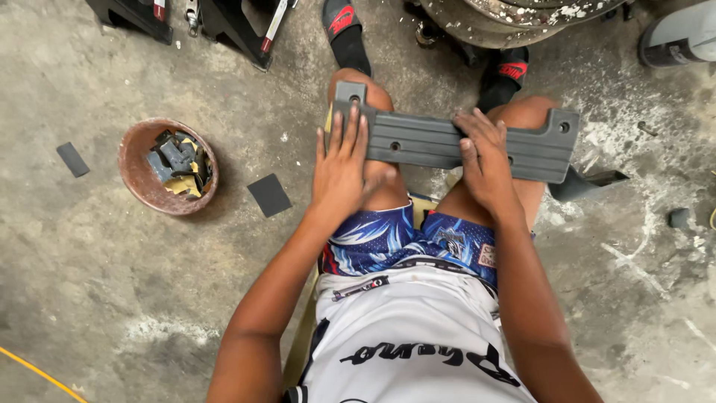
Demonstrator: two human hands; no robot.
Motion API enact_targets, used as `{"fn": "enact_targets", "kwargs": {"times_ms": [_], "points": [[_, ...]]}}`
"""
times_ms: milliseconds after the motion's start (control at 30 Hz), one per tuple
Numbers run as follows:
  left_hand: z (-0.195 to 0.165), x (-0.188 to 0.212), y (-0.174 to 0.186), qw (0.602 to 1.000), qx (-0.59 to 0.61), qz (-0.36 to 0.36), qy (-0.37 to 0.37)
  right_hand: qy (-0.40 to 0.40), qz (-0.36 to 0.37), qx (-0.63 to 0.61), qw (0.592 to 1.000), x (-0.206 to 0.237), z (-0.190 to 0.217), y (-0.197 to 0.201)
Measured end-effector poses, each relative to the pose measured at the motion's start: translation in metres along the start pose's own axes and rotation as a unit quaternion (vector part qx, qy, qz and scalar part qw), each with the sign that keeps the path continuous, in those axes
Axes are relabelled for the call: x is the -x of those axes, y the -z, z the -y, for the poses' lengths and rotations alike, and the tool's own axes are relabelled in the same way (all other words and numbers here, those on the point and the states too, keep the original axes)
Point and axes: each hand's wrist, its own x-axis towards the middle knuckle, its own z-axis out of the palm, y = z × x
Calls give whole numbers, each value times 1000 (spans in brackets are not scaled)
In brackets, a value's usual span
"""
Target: The person sands a gray plastic car part with a sanding block, working over both flat and ribbed surfaces. They rotate the part to reach different areas and continue sanding until the end of the clip.
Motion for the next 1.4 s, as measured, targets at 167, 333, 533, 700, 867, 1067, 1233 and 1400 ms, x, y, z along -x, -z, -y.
{"fn": "enact_targets", "kwargs": {"times_ms": [167,333,533,700,867,1067,1233,1400], "points": [[9,-53,-3,1000,-20,-5,3,-30,-16,0,999,-1,0,3],[-18,-2,15,998,7,54,-42,-64,-52,-25,996,6,7,12],[4,-38,2,999,-26,35,-18,-43,-55,-16,997,27,9,1],[28,-68,-3,988,122,-90,-24,-15,-35,-29,999,35,-5,9],[39,-55,20,945,175,-276,-16,7,-31,-118,993,40,-14,18],[0,-30,6,793,571,-211,12,-16,-174,-299,938,57,15,-6],[-53,-16,-28,704,707,-60,-8,27,-204,-227,952,73,37,-28],[-73,-2,-29,832,553,-26,-16,-67,-160,-261,950,82,3,-8]]}}
